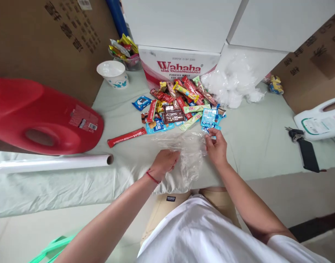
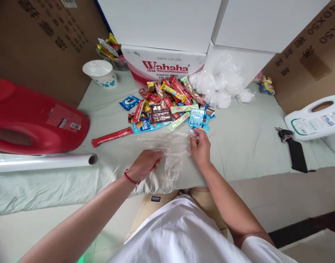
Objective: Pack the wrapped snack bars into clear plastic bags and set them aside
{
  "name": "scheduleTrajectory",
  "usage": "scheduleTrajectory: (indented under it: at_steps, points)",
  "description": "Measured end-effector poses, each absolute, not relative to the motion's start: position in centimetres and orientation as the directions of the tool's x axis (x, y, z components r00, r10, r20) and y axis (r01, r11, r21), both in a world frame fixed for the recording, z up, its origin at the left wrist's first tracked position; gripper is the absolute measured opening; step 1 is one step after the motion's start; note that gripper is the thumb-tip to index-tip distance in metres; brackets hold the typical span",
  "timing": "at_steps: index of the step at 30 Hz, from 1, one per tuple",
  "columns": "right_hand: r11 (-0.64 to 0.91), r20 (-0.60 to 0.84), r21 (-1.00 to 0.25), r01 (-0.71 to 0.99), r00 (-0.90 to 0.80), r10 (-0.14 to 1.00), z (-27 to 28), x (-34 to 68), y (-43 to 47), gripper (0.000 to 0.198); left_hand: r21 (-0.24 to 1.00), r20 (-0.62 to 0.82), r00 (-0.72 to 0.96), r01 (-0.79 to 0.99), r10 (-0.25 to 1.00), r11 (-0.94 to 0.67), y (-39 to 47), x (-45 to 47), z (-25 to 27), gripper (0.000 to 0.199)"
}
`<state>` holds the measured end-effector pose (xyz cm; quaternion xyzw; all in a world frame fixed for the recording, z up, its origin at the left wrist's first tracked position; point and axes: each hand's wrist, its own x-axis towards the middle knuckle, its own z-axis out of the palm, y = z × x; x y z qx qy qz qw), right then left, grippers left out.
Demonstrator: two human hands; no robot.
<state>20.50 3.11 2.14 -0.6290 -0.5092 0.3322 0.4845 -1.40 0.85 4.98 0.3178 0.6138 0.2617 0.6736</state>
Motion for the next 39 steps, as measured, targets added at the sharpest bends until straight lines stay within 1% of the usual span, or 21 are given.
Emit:
scheduleTrajectory:
  at_steps: [2,4,5,8,11,14,16,19,23,26,28,29,30,31,32,34,35,36,37,39]
  points:
    - [-0.019,0.066,-0.953,0.301,0.269,0.961,1.9,20.8,3.0,0.032,0.766,-0.632,0.159,-0.017,0.759,0.642,0.5,-1.7,4.8,0.036]
    - [-0.041,0.044,-0.956,0.29,0.282,0.958,1.3,21.4,3.1,0.034,0.741,-0.639,0.221,-0.08,0.737,0.667,-0.1,-2.6,4.7,0.027]
    - [-0.058,0.026,-0.958,0.281,0.286,0.958,1.0,21.7,3.3,0.035,0.717,-0.653,0.25,-0.102,0.716,0.689,-0.5,-3.2,4.6,0.025]
    - [-0.104,-0.032,-0.961,0.255,0.27,0.962,0.2,22.5,4.0,0.038,0.657,-0.679,0.323,-0.134,0.659,0.742,-1.5,-5.1,4.3,0.03]
    - [-0.107,-0.04,-0.955,0.276,0.238,0.97,-0.1,23.1,4.9,0.038,0.64,-0.67,0.388,-0.13,0.633,0.757,-2.1,-7.1,4.2,0.034]
    - [-0.083,-0.021,-0.949,0.305,0.2,0.979,-0.1,23.5,5.7,0.036,0.64,-0.672,0.432,-0.069,0.601,0.765,-2.5,-8.9,4.4,0.038]
    - [-0.065,-0.01,-0.949,0.309,0.177,0.984,-0.2,23.6,6.1,0.035,0.658,-0.679,0.426,-0.009,0.598,0.753,-2.6,-10.1,4.7,0.039]
    - [-0.052,-0.002,-0.949,0.311,0.158,0.987,-0.3,23.5,6.6,0.035,0.691,-0.695,0.36,0.091,0.623,0.718,-2.8,-11.6,5.0,0.038]
    - [-0.034,0.017,-0.946,0.323,0.153,0.988,-0.5,23.4,6.8,0.034,0.714,-0.699,0.223,0.18,0.679,0.676,-3.0,-13.2,4.9,0.034]
    - [-0.033,0.023,-0.945,0.326,0.167,0.986,-0.6,23.4,7.0,0.032,0.776,-0.623,0.097,0.202,0.776,0.598,-3.3,-13.6,4.7,0.031]
    - [-0.041,0.018,-0.944,0.326,0.175,0.984,-0.7,23.6,7.1,0.033,0.824,-0.531,-0.048,0.204,0.846,0.528,-3.9,-13.1,5.0,0.029]
    - [-0.043,0.016,-0.944,0.327,0.178,0.984,-0.7,23.6,7.1,0.033,0.838,-0.495,-0.119,0.195,0.861,0.509,-4.4,-12.6,5.2,0.03]
    - [-0.045,0.016,-0.944,0.328,0.179,0.984,-0.7,23.6,7.1,0.034,0.839,-0.492,-0.164,0.174,0.855,0.516,-4.9,-11.9,5.5,0.035]
    - [-0.044,0.017,-0.943,0.33,0.18,0.983,-0.7,23.7,7.1,0.034,0.82,-0.534,-0.168,0.133,0.828,0.556,-5.6,-11.0,5.8,0.042]
    - [-0.044,0.018,-0.942,0.333,0.181,0.983,-0.7,23.6,7.1,0.034,0.779,-0.613,-0.126,0.074,0.78,0.623,-6.3,-10.0,6.0,0.052]
    - [-0.039,0.025,-0.94,0.34,0.182,0.983,-0.6,23.5,6.9,0.033,0.626,-0.776,0.063,-0.051,0.628,0.778,-7.6,-7.8,6.4,0.069]
    - [-0.034,0.031,-0.939,0.343,0.182,0.983,-0.5,23.3,6.8,0.033,0.552,-0.813,0.15,-0.107,0.563,0.827,-8.1,-6.7,6.4,0.073]
    - [-0.029,0.037,-0.938,0.346,0.181,0.983,-0.4,23.2,6.7,0.032,0.501,-0.825,0.209,-0.159,0.525,0.851,-8.5,-5.7,6.3,0.076]
    - [-0.026,0.04,-0.937,0.348,0.179,0.983,-0.4,23.0,6.6,0.032,0.473,-0.827,0.232,-0.209,0.513,0.856,-8.7,-4.7,6.2,0.076]
    - [-0.032,0.033,-0.937,0.347,0.178,0.984,-0.2,22.8,6.5,0.032,0.489,-0.816,0.188,-0.279,0.546,0.826,-8.5,-3.4,5.7,0.071]
